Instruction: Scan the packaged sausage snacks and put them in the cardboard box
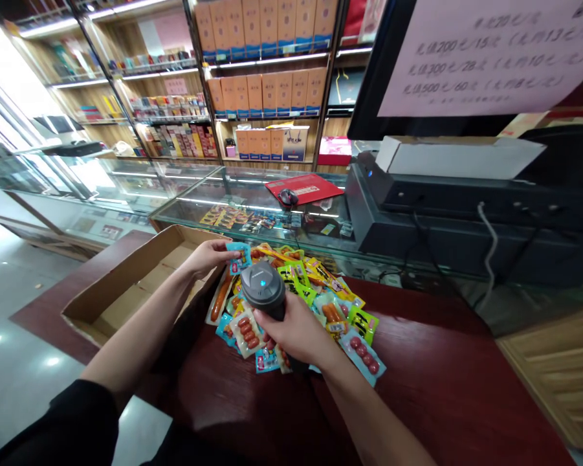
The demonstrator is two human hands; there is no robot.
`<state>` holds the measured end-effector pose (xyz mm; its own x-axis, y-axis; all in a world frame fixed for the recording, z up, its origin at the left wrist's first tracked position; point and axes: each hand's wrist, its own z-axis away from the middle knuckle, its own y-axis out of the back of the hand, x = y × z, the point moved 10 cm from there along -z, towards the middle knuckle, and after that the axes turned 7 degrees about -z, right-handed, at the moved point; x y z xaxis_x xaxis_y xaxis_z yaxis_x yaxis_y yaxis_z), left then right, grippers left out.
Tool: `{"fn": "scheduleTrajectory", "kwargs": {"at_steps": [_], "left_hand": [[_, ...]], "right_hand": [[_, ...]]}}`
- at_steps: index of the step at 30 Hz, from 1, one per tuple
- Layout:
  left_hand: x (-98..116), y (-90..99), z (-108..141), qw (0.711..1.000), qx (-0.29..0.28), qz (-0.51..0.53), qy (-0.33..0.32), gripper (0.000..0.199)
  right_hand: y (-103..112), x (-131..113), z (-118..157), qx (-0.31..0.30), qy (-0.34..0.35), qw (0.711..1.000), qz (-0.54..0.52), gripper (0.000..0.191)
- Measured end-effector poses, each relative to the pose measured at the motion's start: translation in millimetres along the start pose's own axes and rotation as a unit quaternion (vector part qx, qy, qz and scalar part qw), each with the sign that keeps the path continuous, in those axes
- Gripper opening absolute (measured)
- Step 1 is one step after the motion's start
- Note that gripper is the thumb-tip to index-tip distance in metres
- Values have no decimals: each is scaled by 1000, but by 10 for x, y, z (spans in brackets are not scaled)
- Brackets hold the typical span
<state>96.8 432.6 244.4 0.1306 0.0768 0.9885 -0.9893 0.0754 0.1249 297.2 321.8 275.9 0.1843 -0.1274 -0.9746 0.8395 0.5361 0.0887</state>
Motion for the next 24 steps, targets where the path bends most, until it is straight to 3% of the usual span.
{"fn": "scheduleTrajectory", "kwargs": {"at_steps": [4,9,24], "left_hand": [[10,43,-5,998,37,53,6,49],[11,58,-10,997,43,61,10,49],[-22,50,-53,998,25,49,-1,50]], "right_hand": [[-94,47,-52,-16,13,999,32,16],[-105,107,-77,-13,5,999,30,18],[-71,112,-76,0,-10,1000,11,21]]}}
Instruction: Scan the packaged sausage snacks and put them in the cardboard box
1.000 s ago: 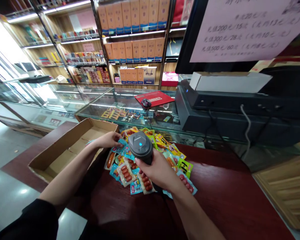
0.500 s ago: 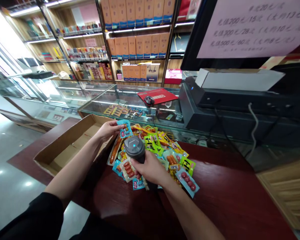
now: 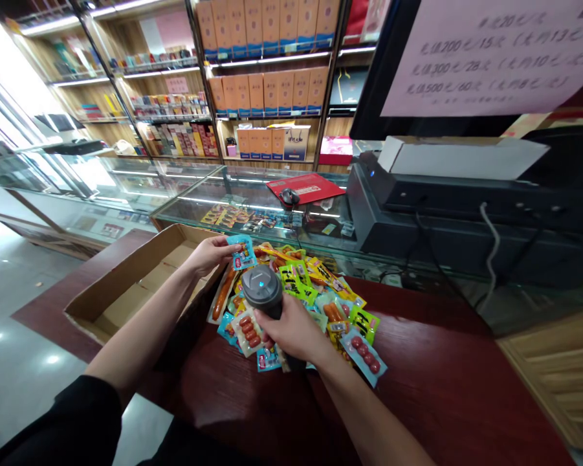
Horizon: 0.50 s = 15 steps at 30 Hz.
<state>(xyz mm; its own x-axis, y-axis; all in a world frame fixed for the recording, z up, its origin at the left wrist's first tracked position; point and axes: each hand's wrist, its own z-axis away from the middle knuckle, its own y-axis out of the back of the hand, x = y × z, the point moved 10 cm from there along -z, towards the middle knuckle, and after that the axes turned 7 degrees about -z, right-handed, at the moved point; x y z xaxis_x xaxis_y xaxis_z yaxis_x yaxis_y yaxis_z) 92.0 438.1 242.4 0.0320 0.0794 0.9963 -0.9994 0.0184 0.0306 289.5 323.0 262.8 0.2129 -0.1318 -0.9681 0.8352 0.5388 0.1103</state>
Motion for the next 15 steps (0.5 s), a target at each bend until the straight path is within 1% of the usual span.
{"fn": "scheduleTrajectory", "kwargs": {"at_steps": [6,11,15], "left_hand": [[50,0,32,1000,23,-11,5,49],[61,-45,41,1000,6,8,7,51],[99,-5,38,1000,13,-5,2,48]], "right_hand": [[20,-12,-6,3,15,1000,22,23],[27,-31,11,16,15,1000,2,19],[18,-85,37,18,19,999,-21,19]]}}
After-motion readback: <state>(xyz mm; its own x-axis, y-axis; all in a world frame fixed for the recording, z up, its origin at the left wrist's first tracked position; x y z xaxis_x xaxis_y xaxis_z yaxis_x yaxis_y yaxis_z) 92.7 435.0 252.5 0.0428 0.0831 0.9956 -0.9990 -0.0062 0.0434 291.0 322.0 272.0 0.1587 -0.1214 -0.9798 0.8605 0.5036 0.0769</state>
